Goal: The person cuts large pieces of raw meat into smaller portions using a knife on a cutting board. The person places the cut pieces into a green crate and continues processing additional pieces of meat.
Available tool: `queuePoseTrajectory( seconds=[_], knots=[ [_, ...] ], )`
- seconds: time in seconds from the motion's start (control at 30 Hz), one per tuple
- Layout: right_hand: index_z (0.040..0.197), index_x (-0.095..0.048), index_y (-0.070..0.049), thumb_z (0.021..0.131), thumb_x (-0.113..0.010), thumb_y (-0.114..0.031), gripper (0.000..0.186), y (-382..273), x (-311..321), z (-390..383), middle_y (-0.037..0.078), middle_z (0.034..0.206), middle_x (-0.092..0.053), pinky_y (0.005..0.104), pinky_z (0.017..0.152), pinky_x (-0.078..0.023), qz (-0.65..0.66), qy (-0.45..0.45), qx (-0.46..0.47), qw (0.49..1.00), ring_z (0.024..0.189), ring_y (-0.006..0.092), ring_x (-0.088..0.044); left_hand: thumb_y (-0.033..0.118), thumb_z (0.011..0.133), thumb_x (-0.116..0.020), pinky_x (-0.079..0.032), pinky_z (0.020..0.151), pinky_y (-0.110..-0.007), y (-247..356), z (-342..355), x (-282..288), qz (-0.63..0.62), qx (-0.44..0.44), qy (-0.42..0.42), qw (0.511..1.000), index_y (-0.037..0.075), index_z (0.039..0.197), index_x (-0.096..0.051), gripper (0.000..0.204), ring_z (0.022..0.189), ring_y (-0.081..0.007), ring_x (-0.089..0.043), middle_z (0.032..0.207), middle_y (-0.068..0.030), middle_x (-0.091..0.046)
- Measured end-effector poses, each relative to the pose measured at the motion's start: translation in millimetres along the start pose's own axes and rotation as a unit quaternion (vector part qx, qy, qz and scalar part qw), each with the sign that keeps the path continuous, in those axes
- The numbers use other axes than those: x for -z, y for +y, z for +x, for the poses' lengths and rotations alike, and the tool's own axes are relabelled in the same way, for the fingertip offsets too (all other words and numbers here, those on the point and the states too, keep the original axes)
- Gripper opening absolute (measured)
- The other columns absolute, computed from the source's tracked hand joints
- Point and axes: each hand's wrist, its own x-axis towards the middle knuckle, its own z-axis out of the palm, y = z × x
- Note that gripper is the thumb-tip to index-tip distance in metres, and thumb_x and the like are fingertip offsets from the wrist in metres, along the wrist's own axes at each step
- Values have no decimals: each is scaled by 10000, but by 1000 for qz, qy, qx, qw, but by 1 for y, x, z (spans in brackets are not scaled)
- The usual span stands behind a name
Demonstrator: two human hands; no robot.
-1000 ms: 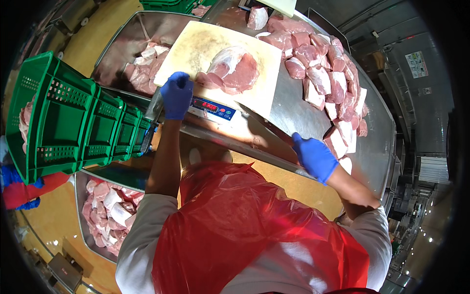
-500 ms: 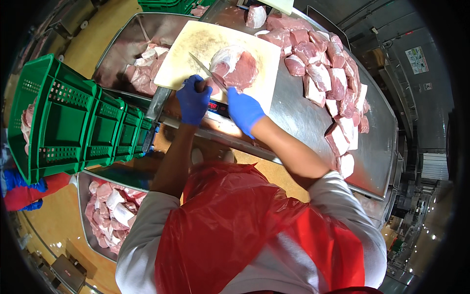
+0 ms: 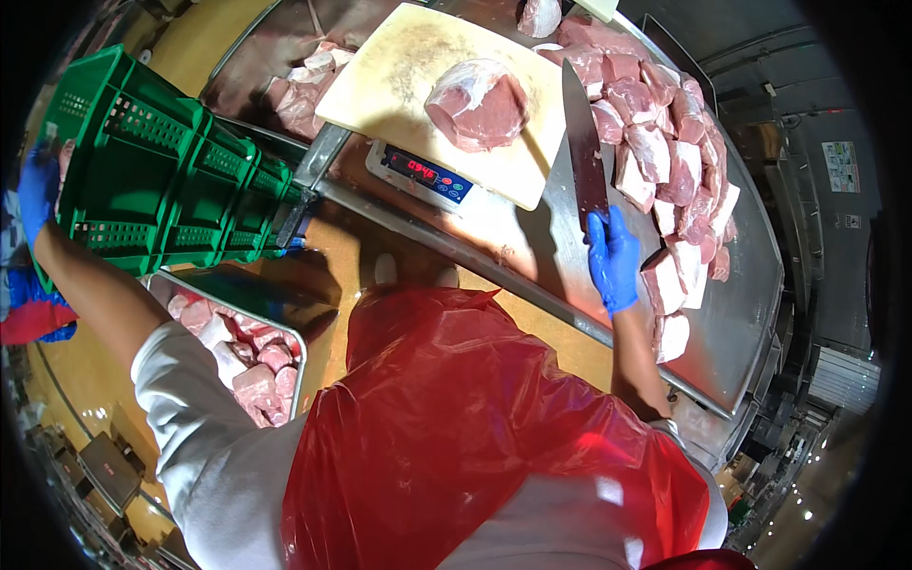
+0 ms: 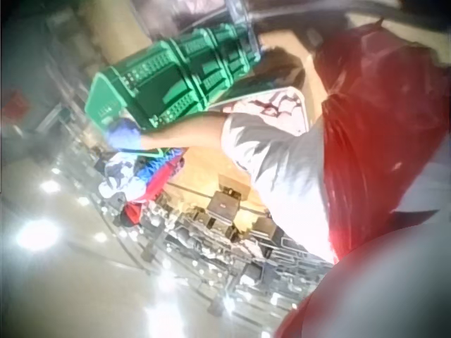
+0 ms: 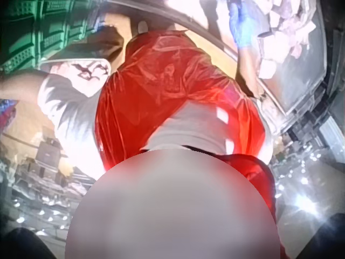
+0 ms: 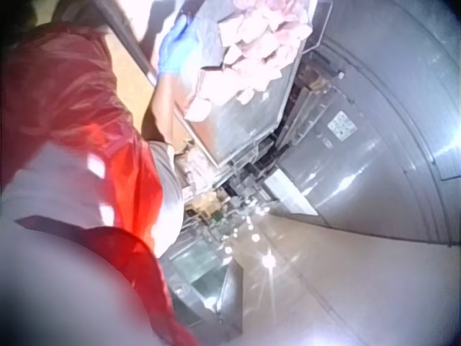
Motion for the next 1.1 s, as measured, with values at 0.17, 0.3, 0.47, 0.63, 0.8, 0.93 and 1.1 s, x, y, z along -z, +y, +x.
queuePoseTrajectory(
  seconds=[0.17, 0.3, 0.47, 0.63, 0.8, 0.93, 1.1],
  knots=[
    [1041, -623, -21, 994, -613, -195, 180, -18, -36, 36, 234, 847, -694, 456, 609, -522, -21, 14, 102, 995, 737, 433, -675, 37, 871, -638, -554, 768, -314, 231, -117, 110, -414, -60, 164, 893, 77, 1064, -764, 234, 864, -158, -693, 1031, -91, -742],
    [1061, -624, -64, 992, -594, -270, 220, -37, -57, 86, 227, 889, -696, 508, 655, -538, -54, -14, 203, 978, 781, 439, -669, 18, 867, -658, -503, 968, -344, 403, -214, 134, -566, -104, -125, 808, 73, 1258, -667, 395, 1075, -232, -655, 1239, -113, -671],
    [1038, -588, -71, 1000, -573, -297, 229, -76, -83, 132, 228, 887, -688, 508, 676, -536, -63, -85, 241, 965, 786, 442, -661, 165, 856, -627, -511, 973, -456, 506, -335, 125, -554, -314, -249, 730, 102, 1398, -506, 559, 1129, -363, -632, 1352, -165, -575],
    [1106, -597, -119, 1019, -518, -354, 263, -42, -64, 112, 218, 848, -687, 543, 677, -525, -146, -127, 266, 945, 770, 433, -666, 72, 812, -633, -552, 832, -452, 485, -362, 135, -618, -256, -245, 702, 82, 1099, -658, 288, 919, -354, -676, 1068, -147, -666],
    [1146, -540, -121, 1002, -537, -298, 229, 55, 50, 91, 202, 826, -674, 537, 623, -516, -360, -263, 176, 878, 699, 430, -656, 10, 787, -642, -571, 767, -421, 454, -341, 119, -635, -162, -201, 728, 62, 1011, -683, 233, 865, -349, -674, 967, -143, -674],
    [1053, -586, -73, 1002, -585, -244, 178, 74, 80, 85, 188, 837, -684, 474, 633, -544, -230, -164, 253, 925, 729, 398, -683, 35, 798, -671, -573, 749, -395, 484, -330, 131, -662, -168, -152, 714, 72, 1103, -679, 308, 859, -333, -682, 1014, -126, -674],
    [1048, -616, -35, 995, -603, -227, 199, 13, 10, 80, 237, 872, -679, 483, 671, -538, -69, -32, 207, 975, 795, 438, -669, 103, 856, -675, -567, 768, -388, 565, -322, 144, -620, -235, -40, 747, 80, 1177, -654, 322, 917, -298, -666, 1196, -105, -635]
  ],
)
